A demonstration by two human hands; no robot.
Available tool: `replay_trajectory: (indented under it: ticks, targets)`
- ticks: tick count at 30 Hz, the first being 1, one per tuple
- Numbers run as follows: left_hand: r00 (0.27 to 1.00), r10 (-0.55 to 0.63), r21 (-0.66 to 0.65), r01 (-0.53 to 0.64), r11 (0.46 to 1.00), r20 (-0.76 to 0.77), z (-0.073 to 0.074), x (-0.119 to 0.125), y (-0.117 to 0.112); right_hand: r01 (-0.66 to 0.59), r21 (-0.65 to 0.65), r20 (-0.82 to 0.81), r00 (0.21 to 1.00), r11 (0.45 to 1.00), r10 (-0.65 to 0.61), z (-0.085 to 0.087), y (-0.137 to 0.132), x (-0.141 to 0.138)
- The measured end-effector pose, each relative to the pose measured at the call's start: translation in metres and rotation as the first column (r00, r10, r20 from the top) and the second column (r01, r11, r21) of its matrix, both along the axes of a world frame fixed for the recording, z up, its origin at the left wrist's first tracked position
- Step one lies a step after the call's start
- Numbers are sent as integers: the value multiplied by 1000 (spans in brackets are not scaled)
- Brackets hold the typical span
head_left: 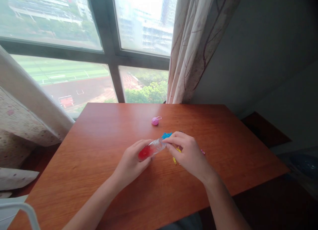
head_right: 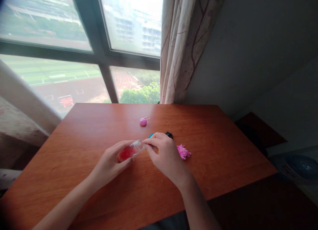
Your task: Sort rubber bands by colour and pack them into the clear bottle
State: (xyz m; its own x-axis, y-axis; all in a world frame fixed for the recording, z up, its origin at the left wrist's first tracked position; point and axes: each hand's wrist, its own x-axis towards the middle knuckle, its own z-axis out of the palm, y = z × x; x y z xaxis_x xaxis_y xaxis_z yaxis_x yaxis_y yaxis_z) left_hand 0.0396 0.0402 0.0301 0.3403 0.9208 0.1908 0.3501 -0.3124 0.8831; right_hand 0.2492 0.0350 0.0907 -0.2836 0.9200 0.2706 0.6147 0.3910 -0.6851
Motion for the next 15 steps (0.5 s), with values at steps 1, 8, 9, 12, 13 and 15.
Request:
replay_trajectory:
  ticks: [1,8,9,12,13,15]
  targets:
    - [999,2,-52,0,999,49,-1,0,0,14,10,-35,999,1000,-14,-1,-1,3]
    - [913,158,-353,-17,936,376,-7,-1,2,196,-31,-90,976,980,-198,-18,-12,32]
    - [924,135,-352,0,936,359,-9,0,2,213,-47,-84,973,976,-216,-22,-14,36]
    - [958,79,-283,3,959,277,-14,2,1,269,-76,-61,960,960,-274,-37,-20,45]
    - [966,72,-247,-8,969,250,-16,3,1,295,-78,-51,953,952,-299,-42,-22,48]
    - [976,53,-200,-10,980,210,-20,3,1,361,-82,-34,931,929,-364,-53,-27,54]
